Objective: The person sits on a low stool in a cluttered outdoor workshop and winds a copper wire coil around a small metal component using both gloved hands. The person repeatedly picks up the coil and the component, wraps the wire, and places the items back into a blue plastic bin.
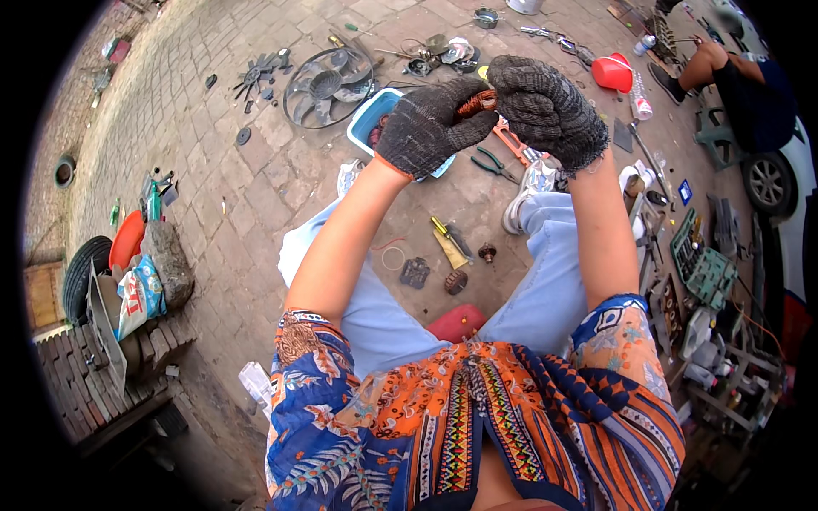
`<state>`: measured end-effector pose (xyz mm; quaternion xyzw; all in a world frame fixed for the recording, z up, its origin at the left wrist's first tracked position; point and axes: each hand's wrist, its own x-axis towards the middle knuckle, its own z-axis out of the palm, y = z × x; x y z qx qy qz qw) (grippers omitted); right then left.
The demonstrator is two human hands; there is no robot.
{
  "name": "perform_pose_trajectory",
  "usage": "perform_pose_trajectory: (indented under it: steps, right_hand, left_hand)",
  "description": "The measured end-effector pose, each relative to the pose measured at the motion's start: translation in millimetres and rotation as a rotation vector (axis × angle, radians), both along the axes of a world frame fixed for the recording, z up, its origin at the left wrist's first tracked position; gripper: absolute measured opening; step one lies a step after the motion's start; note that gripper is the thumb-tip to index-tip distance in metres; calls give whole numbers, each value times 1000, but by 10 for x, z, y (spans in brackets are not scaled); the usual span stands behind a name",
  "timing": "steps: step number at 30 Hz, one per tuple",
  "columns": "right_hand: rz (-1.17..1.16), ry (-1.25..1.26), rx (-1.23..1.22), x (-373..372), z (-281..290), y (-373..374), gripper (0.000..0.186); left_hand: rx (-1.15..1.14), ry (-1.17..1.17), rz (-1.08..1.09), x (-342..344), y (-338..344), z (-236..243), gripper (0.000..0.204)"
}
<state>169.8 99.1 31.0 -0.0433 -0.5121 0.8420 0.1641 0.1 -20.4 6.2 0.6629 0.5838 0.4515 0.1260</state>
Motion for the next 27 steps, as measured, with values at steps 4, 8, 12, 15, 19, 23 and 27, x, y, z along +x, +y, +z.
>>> perform_pose_trajectory:
  steps: [4,8,12,15,19,23,27]
  right_hand:
    - [-140,-166,432,-32,57,-117,27]
    - [-203,128,869,-157,4,-77,25]
    - [-84,-46,297,-132,46,-110,20]
    - [-192,53,478,-171,-62,-93,20]
    - [-25,-149,-124,-80,0,-37,21]
    - [-215,-168,-20,-120,105,-213,22]
    - [-44,61,262,-113,-118,60,24]
  left_hand:
    - [-48,168,26,8,-6,19,40]
    - [-91,298,35,13,9,-42,37]
    - [-252,-242,-177,-40,17,30,34]
    - [-427,-829,-372,-156,-39,-95,28]
    - [-438,-1052,-484,-197,-89,2,32]
    - [-515,-1230,-515,-169,-52,14,42]
    - [-502,-1059,-484,-152,29,-42,45]
